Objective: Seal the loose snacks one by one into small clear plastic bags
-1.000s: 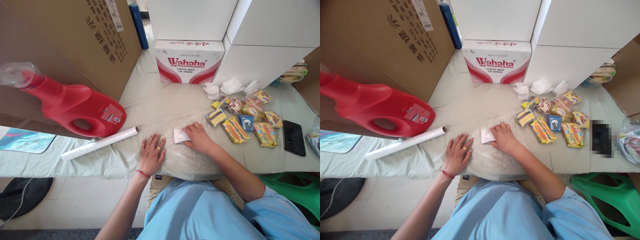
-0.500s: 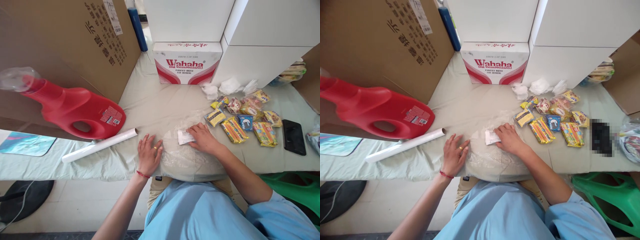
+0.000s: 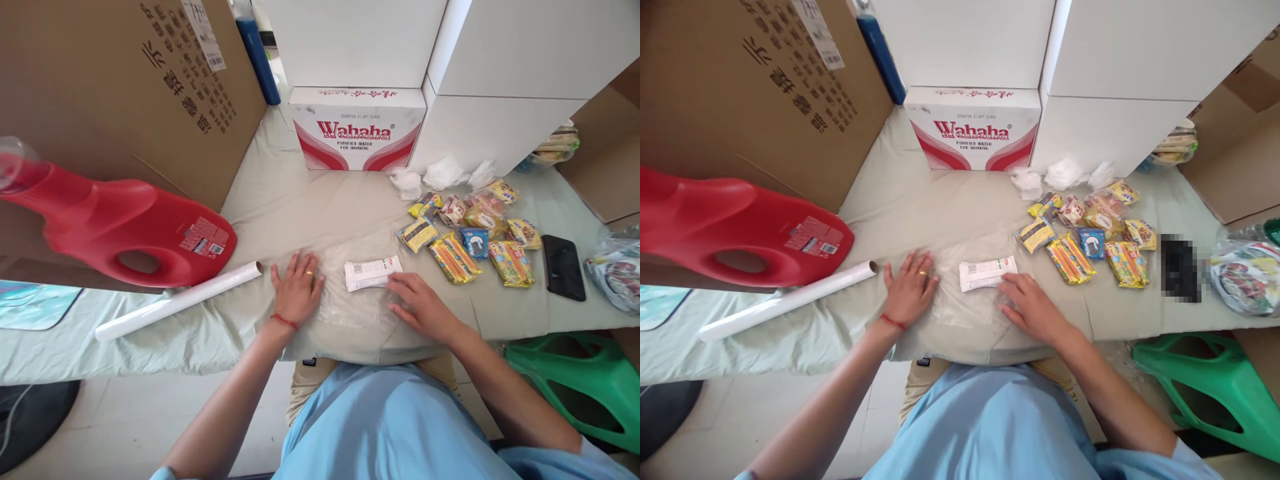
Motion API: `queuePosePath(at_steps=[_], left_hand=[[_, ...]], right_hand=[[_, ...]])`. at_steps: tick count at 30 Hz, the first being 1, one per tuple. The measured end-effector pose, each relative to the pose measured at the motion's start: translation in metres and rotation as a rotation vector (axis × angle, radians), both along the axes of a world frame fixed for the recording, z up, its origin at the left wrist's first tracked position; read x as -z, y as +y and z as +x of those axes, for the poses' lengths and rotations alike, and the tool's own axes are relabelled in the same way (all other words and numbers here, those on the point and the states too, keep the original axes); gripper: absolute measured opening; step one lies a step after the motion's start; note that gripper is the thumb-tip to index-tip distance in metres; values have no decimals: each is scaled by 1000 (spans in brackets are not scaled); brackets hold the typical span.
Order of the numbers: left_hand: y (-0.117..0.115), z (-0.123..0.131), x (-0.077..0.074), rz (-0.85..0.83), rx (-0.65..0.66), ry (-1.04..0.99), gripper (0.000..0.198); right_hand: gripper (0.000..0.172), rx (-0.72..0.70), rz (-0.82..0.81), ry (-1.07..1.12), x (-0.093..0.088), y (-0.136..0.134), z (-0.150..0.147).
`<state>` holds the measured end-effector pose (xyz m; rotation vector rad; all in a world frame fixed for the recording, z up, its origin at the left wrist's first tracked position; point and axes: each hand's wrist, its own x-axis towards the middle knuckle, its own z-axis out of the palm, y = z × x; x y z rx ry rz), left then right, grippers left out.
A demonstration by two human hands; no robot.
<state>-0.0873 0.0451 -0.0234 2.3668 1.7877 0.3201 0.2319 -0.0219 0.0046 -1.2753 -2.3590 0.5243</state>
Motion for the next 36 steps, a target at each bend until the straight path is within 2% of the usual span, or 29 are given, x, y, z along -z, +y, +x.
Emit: queuePosePath(at_steps=[3, 5, 7, 9, 11, 13, 17, 21, 24, 27, 31, 32, 36], left_hand=[[-3, -12, 7, 63, -164, -70, 57], [-13, -20, 8, 210, -148, -103, 60], [-26, -25, 6, 346, 25, -122, 60], [-36, -27, 3, 370, 306, -143, 64], [-42, -28, 0, 281, 532, -167, 65], [-44, -30, -3, 165, 618, -176, 61], [-54, -38, -8, 54, 564, -219, 37], [-70, -38, -14, 48, 428, -253, 23], [-74, -28, -16, 96, 342, -251, 21], [-71, -19, -17, 97, 350, -196, 24], [-67, -17, -22, -44, 389, -89, 30], [-67, -18, -25, -81, 390, -74, 31], [-61, -19, -40, -206, 394, -11, 31]], right_hand=[[48, -49, -41, -6, 8, -41, 18], [52, -10, -36, -10, 15, -60, 28], [45, 56, -4, 10, 21, -70, 35], [29, 97, 33, 45, 24, -70, 38], [19, 99, 60, 73, 24, -64, 41], [17, 63, 56, 84, 22, -58, 43], [20, -40, -23, 80, 11, -50, 52], [20, -121, -182, 16, -13, -35, 54], [24, -45, -158, 12, -29, -7, 42], [27, 48, -51, -100, -34, 32, 19], [60, -16, -47, -335, -34, 72, -14], [63, -44, -57, -389, -34, 78, -21], [50, -88, -69, -520, -35, 80, -37]])
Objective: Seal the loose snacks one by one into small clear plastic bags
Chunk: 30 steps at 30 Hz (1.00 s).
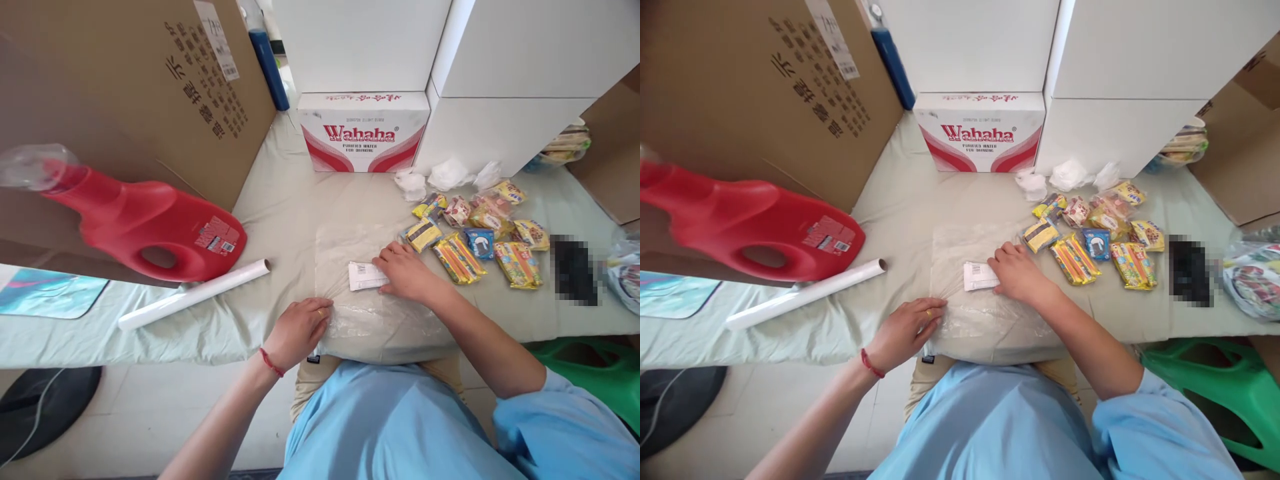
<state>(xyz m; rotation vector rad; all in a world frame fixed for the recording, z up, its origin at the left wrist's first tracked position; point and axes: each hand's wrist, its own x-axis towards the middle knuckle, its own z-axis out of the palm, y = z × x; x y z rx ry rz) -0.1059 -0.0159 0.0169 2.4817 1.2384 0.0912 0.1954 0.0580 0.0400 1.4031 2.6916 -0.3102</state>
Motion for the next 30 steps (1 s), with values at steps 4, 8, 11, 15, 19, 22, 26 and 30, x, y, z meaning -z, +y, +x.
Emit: queuePosePath(at_steps=[4, 8, 11, 15, 19, 22, 26, 30], left_hand=[[23, 15, -27, -98, 124, 106, 27], [66, 59, -54, -40, 192, 4, 32], [104, 100, -54, 48, 123, -146, 39], [138, 121, -18, 10, 327, -124, 44], [137, 95, 27, 22, 261, -6, 52], [123, 72, 44, 106, 146, 38, 55], [111, 64, 46, 131, 69, 58, 55], [110, 66, 44, 122, 57, 86, 54]], right_hand=[[45, 10, 3, -30, -1, -6, -6], [39, 16, -17, -27, 0, -7, -7], [47, -23, -8, 11, 4, -8, -7], [58, -138, -13, 62, 8, -15, -3], [44, -148, -33, 51, 6, -21, 11], [48, -91, -46, 62, 4, -23, 23], [49, -96, -45, 101, 5, -22, 22], [52, -178, -33, 141, 3, -17, 4]])
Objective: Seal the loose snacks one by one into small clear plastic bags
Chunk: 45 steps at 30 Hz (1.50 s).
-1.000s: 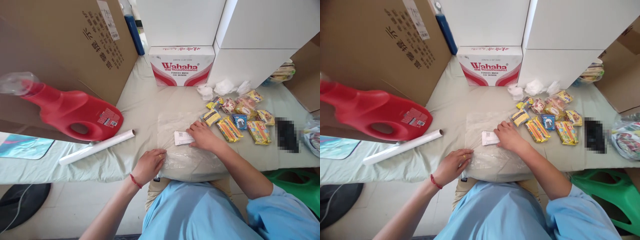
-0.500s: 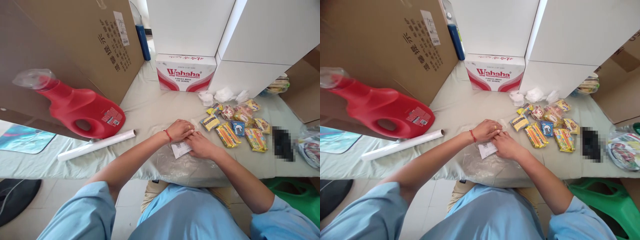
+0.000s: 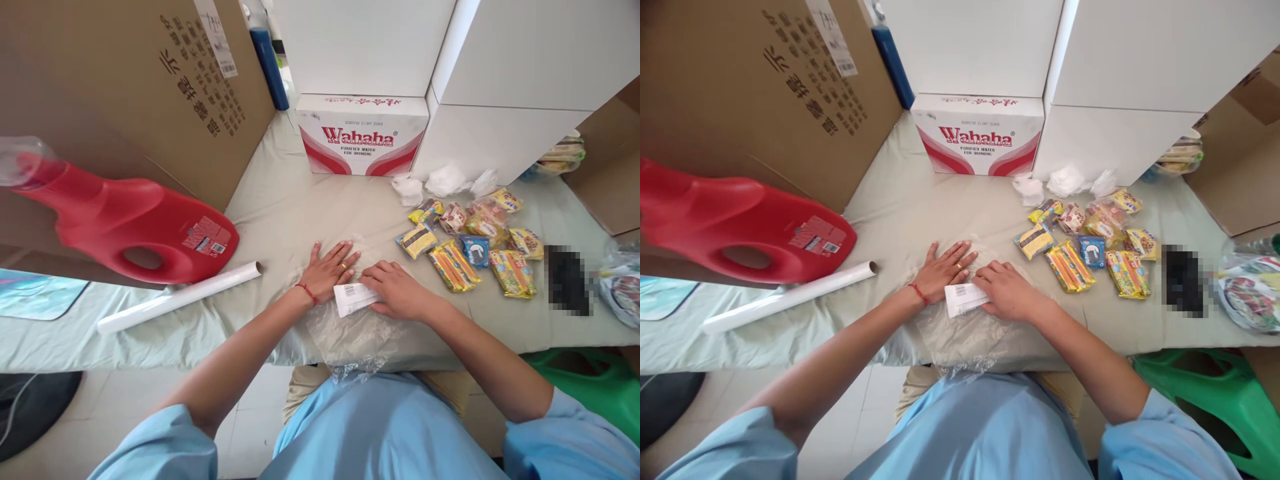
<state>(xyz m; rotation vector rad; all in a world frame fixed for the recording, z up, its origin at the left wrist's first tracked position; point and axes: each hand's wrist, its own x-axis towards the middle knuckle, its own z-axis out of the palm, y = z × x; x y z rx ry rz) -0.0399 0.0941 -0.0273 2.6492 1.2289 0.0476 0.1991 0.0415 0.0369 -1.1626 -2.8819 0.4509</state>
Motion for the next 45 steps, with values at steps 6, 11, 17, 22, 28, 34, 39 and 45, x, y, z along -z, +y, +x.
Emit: queuePosePath(at_steps=[6, 11, 17, 22, 28, 34, 39, 45], left_hand=[[0, 1, -1, -10, -20, -1, 53], [-2, 6, -4, -35, -67, -16, 54], [-19, 3, -5, -24, -287, -26, 55], [-48, -7, -9, -26, -482, -37, 56], [-70, -21, -21, -44, -528, 7, 55], [-75, -36, -12, 19, -511, 56, 55], [-71, -28, -10, 23, -575, 58, 58], [-65, -14, -18, 1, -583, 27, 58]], right_hand=[[50, 19, -2, -109, -2, 3, -10], [41, 69, 1, -169, -6, -2, 1], [33, 157, -81, -122, -7, -22, 36], [38, 262, -153, -46, 7, -41, 82], [38, 386, -14, -45, -3, -34, 95], [40, 200, -207, 25, -8, -64, 39], [41, 210, -248, -64, 4, -83, 37], [36, 338, -128, -200, -9, -61, 86]])
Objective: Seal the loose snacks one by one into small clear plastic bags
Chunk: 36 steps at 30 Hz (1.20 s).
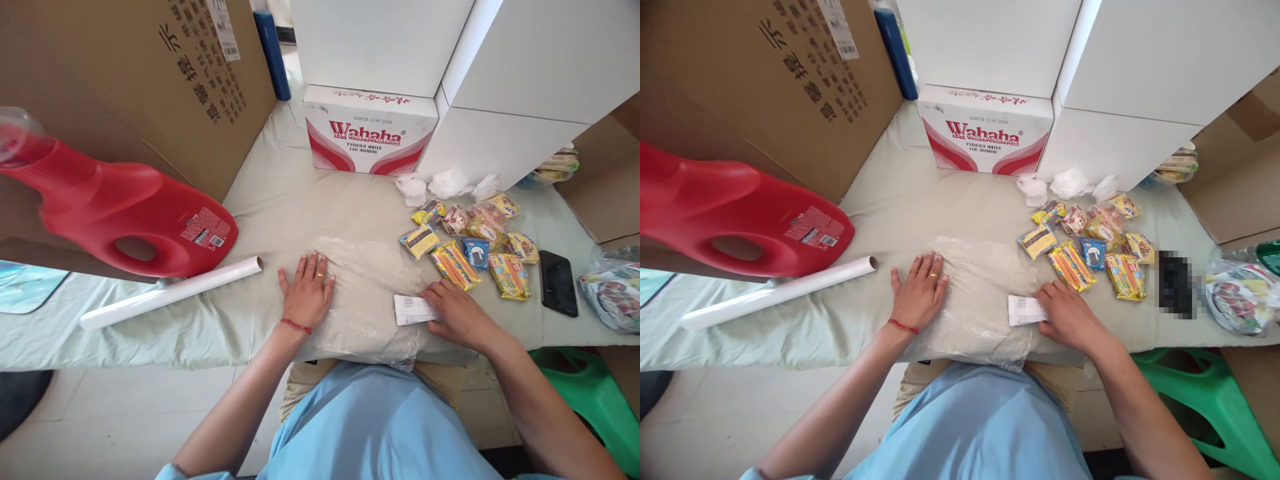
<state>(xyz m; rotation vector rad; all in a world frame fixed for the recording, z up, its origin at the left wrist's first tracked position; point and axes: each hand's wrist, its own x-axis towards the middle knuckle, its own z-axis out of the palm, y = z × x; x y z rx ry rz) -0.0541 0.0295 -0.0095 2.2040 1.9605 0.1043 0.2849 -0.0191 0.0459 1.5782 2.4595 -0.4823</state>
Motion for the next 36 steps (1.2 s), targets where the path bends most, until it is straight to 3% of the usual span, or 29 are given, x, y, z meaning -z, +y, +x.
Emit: queuePosePath(at_steps=[4, 9, 13, 16, 20, 24, 32, 36], left_hand=[[-9, -7, 6, 22, -12, -10, 57], [-25, -14, 15, 52, -50, 4, 59], [-27, -14, 15, 49, -43, 16, 58], [-26, -14, 15, 55, -36, 20, 58], [-27, -15, 16, 48, -28, 22, 60], [-27, -16, 17, 43, -15, 37, 60], [-27, -15, 15, 52, -30, 21, 59], [-28, -14, 12, 50, -35, 16, 59]], right_hand=[[34, 59, 76, 126, -18, 12, 5], [32, 54, 56, 270, -32, 26, -58], [33, -6, 52, 109, -21, 42, -117], [38, -26, 69, 34, -5, 50, -138], [48, -1, 124, 59, 9, 48, -143], [50, -21, 155, 87, 12, 42, -146], [39, -6, 134, 52, 13, 43, -138], [36, -75, 127, 75, 11, 48, -135]])
